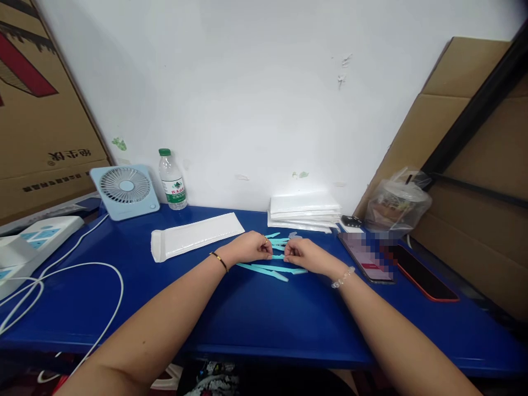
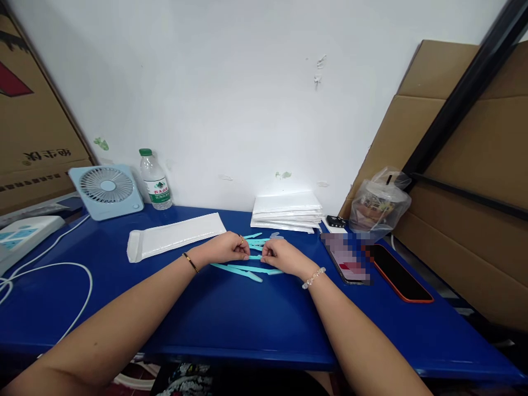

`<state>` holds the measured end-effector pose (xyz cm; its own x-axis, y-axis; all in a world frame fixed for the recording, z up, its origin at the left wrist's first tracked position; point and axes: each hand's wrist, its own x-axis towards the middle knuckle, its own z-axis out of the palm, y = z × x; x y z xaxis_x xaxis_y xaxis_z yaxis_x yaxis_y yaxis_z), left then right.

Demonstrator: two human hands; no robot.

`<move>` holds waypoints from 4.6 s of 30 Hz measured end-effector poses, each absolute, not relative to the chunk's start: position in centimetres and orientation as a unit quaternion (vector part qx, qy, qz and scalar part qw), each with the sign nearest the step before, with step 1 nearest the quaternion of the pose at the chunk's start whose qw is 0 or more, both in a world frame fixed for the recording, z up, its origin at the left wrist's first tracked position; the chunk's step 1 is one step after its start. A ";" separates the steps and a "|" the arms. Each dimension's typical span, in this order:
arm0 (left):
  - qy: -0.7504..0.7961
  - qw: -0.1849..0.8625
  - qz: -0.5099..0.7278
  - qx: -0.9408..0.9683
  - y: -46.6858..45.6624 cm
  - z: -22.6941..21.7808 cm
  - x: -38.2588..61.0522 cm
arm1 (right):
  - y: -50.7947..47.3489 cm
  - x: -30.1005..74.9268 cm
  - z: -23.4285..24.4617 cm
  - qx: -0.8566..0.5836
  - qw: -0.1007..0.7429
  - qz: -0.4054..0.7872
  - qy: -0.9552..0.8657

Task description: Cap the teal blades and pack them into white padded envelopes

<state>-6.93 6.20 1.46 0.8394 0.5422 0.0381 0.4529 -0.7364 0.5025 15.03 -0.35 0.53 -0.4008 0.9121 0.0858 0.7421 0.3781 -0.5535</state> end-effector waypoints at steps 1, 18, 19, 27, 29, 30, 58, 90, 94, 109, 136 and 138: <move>0.273 0.237 0.095 0.928 6.2 1.5 -6.8 | -0.3 15.3 0.6 -0.513 0.205 0.222 -0.803; 0.334 0.156 0.180 0.912 7.0 1.5 -7.4 | -1.0 16.7 2.1 -0.488 0.132 0.285 -0.815; 0.312 0.179 0.167 0.918 6.5 1.7 -7.2 | -1.1 16.4 2.1 -0.487 0.124 0.284 -0.816; 0.269 0.170 0.110 0.942 5.9 1.8 -6.6 | -0.6 16.6 1.8 -0.504 0.224 0.330 -0.767; 0.298 0.147 0.127 0.935 6.5 1.8 -7.1 | -0.1 17.4 1.4 -0.508 0.264 0.330 -0.750; 0.318 0.136 0.131 0.929 6.9 1.9 -7.4 | 0.3 17.8 1.2 -0.519 0.285 0.319 -0.740; 0.322 0.285 0.124 0.894 6.2 3.1 -8.4 | 0.0 17.5 1.8 -0.553 0.366 0.285 -0.692; 0.268 0.202 0.205 0.919 5.7 2.5 -6.9 | -0.2 13.5 0.8 -0.425 0.496 0.459 -0.602; 0.309 0.239 0.228 0.892 5.3 2.1 -6.4 | -0.4 13.1 0.8 -0.432 0.491 0.453 -0.606; 0.313 0.095 0.102 0.939 5.2 1.3 -6.3 | 0.4 18.0 0.8 -0.572 0.223 0.119 -0.781; 0.374 0.092 0.169 0.907 6.2 1.4 -6.7 | 1.0 17.0 0.4 -0.535 0.484 0.342 -0.603; 0.374 0.097 0.169 0.907 6.2 1.4 -6.7 | 0.9 16.9 0.4 -0.519 0.502 0.345 -0.600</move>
